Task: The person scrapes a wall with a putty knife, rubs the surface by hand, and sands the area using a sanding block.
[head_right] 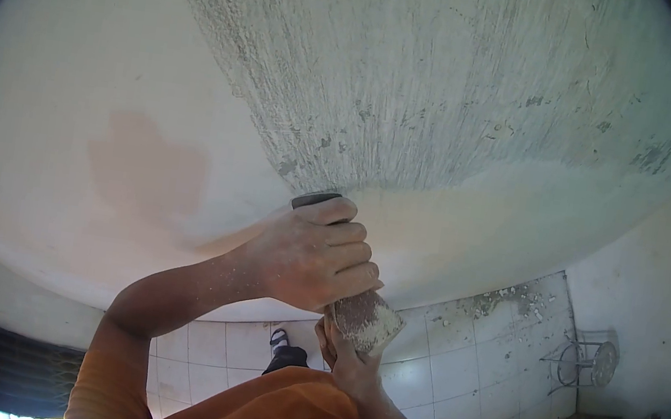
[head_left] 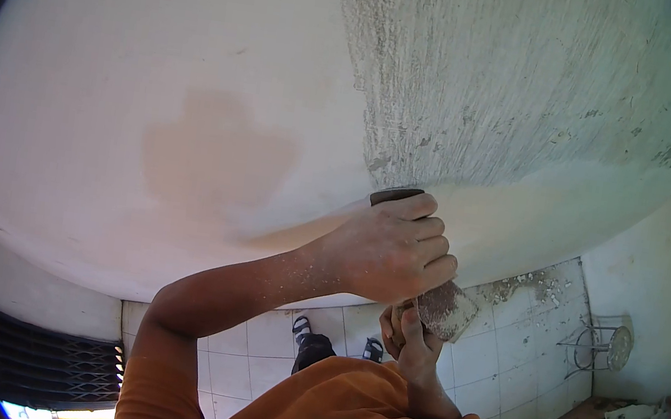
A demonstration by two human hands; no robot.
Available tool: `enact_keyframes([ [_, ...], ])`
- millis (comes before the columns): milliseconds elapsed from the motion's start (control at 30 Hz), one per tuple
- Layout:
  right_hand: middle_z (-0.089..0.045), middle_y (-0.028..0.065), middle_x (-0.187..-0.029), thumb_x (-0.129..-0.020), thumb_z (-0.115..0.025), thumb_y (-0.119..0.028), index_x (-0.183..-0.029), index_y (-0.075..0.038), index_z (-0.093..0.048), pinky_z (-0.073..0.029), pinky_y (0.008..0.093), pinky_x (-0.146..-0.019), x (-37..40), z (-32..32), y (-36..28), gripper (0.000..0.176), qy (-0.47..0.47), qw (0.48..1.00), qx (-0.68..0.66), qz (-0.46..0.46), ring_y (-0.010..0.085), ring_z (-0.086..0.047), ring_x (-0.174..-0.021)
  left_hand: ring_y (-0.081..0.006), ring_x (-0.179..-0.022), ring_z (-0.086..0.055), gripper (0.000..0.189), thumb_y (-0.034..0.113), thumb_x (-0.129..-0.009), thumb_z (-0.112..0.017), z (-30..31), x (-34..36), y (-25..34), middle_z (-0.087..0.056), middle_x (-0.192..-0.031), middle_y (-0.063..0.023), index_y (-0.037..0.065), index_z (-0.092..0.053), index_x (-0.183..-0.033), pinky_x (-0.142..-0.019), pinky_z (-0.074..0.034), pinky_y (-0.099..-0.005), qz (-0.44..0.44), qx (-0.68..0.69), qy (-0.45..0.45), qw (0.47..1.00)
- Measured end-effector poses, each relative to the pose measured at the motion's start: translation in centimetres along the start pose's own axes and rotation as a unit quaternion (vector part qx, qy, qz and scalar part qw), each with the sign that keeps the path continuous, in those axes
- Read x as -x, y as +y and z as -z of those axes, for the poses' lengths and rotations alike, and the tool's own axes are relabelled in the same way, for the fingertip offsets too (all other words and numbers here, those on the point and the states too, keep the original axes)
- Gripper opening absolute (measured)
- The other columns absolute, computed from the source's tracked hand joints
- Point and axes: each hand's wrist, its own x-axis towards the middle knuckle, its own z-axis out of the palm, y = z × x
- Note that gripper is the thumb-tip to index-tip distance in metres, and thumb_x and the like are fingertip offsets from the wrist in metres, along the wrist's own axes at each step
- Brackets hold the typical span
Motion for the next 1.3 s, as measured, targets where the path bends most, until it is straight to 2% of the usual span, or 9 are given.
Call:
enact_keyframes([
  [133, -0.035, -0.0022, -0.058, -0.098, -0.046, -0.027, -0.080, -0.008, -0.043, -0.026, 0.0196, -0.039, -0.2, -0.4, -0.6, 0.027, -0.018, 0.999, 0.021, 0.047, 0.0061, -0.029, -0.045, -0.0137, -0.058, -0.047, 0.008, 0.015, -0.064, -0.059, 0.6, -0.4, -0.3, -0.042, -0.057, 0.0018, 0.011, -0.052, -0.066, -0.062, -0.037, -0.0281, -0.008, 0.008, -0.012, 1.000],
  [333, -0.042, -0.0022, -0.064, -0.097, -0.047, -0.021, -0.085, -0.009, -0.048, -0.025, 0.0200, -0.042, -0.3, 0.0, 0.2, 0.017, 0.005, 1.000, -0.010, 0.028, 0.0039, -0.034, -0.051, -0.0142, -0.059, -0.049, 0.009, 0.014, -0.061, -0.058, -0.3, -0.4, -0.3, -0.042, -0.057, 0.0011, 0.010, -0.050, -0.064, -0.064, -0.038, -0.0276, 0.015, 0.010, 0.042, 0.999],
  [467, -0.032, -0.0040, -0.056, -0.099, -0.043, -0.023, -0.071, -0.010, -0.040, -0.026, 0.0206, -0.041, -0.3, -1.1, -0.1, 0.031, 0.050, 0.998, 0.028, 0.022, 0.0066, -0.030, -0.047, -0.0142, -0.061, -0.051, 0.013, 0.014, -0.061, -0.059, -1.5, 0.0, 0.2, -0.045, -0.057, 0.0005, 0.011, -0.047, -0.058, -0.070, -0.040, -0.0272, 0.031, 0.019, 0.071, 0.997],
  [633, -0.031, -0.0043, -0.056, -0.099, -0.043, -0.027, -0.070, -0.012, -0.039, -0.024, 0.0222, -0.041, 0.1, -0.5, -0.2, 0.033, -0.004, 0.997, 0.081, 0.009, 0.0063, -0.028, -0.046, -0.0129, -0.060, -0.049, 0.013, 0.016, -0.059, -0.059, -0.6, -0.1, 0.3, -0.040, -0.057, 0.0013, 0.012, -0.046, -0.060, -0.067, -0.039, -0.0270, 0.040, 0.055, 0.049, 0.996],
  [767, -0.036, -0.0035, -0.058, -0.099, -0.044, -0.027, -0.070, -0.012, -0.039, -0.024, 0.0229, -0.040, -0.2, -1.6, -0.3, 0.034, 0.037, 0.995, 0.069, 0.070, 0.0064, -0.029, -0.046, -0.0131, -0.058, -0.048, 0.015, 0.018, -0.057, -0.058, -0.8, -0.1, -0.2, -0.038, -0.056, 0.0017, 0.013, -0.044, -0.058, -0.066, -0.038, -0.0271, 0.017, 0.070, 0.084, 0.994],
  [867, -0.036, -0.0036, -0.058, -0.099, -0.045, -0.027, -0.070, -0.012, -0.040, -0.023, 0.0224, -0.040, 0.1, 0.3, 1.5, 0.033, 0.033, 0.976, 0.207, 0.065, 0.0060, -0.030, -0.046, -0.0132, -0.059, -0.048, 0.016, 0.018, -0.057, -0.058, -1.3, 0.4, 0.2, -0.039, -0.056, 0.0016, 0.013, -0.044, -0.057, -0.066, -0.039, -0.0272, 0.015, 0.078, 0.106, 0.991],
  [933, -0.033, -0.0046, -0.058, -0.098, -0.047, -0.028, -0.070, -0.012, -0.039, -0.023, 0.0211, -0.041, -0.2, -0.5, 2.5, 0.033, 0.079, 0.982, 0.144, 0.094, 0.0057, -0.030, -0.047, -0.0136, -0.061, -0.050, 0.016, 0.018, -0.058, -0.058, -1.0, 0.2, 0.0, -0.043, -0.056, 0.0018, 0.012, -0.044, -0.056, -0.069, -0.040, -0.0274, 0.004, 0.046, 0.094, 0.994],
  [1167, -0.030, -0.0050, -0.060, -0.098, -0.049, -0.029, -0.074, -0.012, -0.039, -0.024, 0.0207, -0.041, -0.9, -1.7, -0.5, 0.031, 0.032, 0.999, 0.031, 0.029, 0.0058, -0.030, -0.048, -0.0134, -0.057, -0.046, 0.015, 0.019, -0.054, -0.056, -1.3, -0.4, -0.4, -0.035, -0.055, 0.0022, 0.014, -0.042, -0.056, -0.062, -0.037, -0.0263, 0.026, 0.035, 0.122, 0.992],
  [1300, -0.030, -0.0045, -0.057, -0.097, -0.049, -0.027, -0.079, -0.011, -0.041, -0.023, 0.0211, -0.037, -1.7, -1.2, -0.5, 0.026, 0.010, 0.992, 0.072, 0.107, 0.0058, -0.028, -0.044, -0.0134, -0.058, -0.047, 0.015, 0.020, -0.055, -0.056, -0.7, -1.1, -0.6, -0.037, -0.055, 0.0022, 0.014, -0.042, -0.056, -0.064, -0.038, -0.0262, 0.020, 0.023, 0.137, 0.990],
])
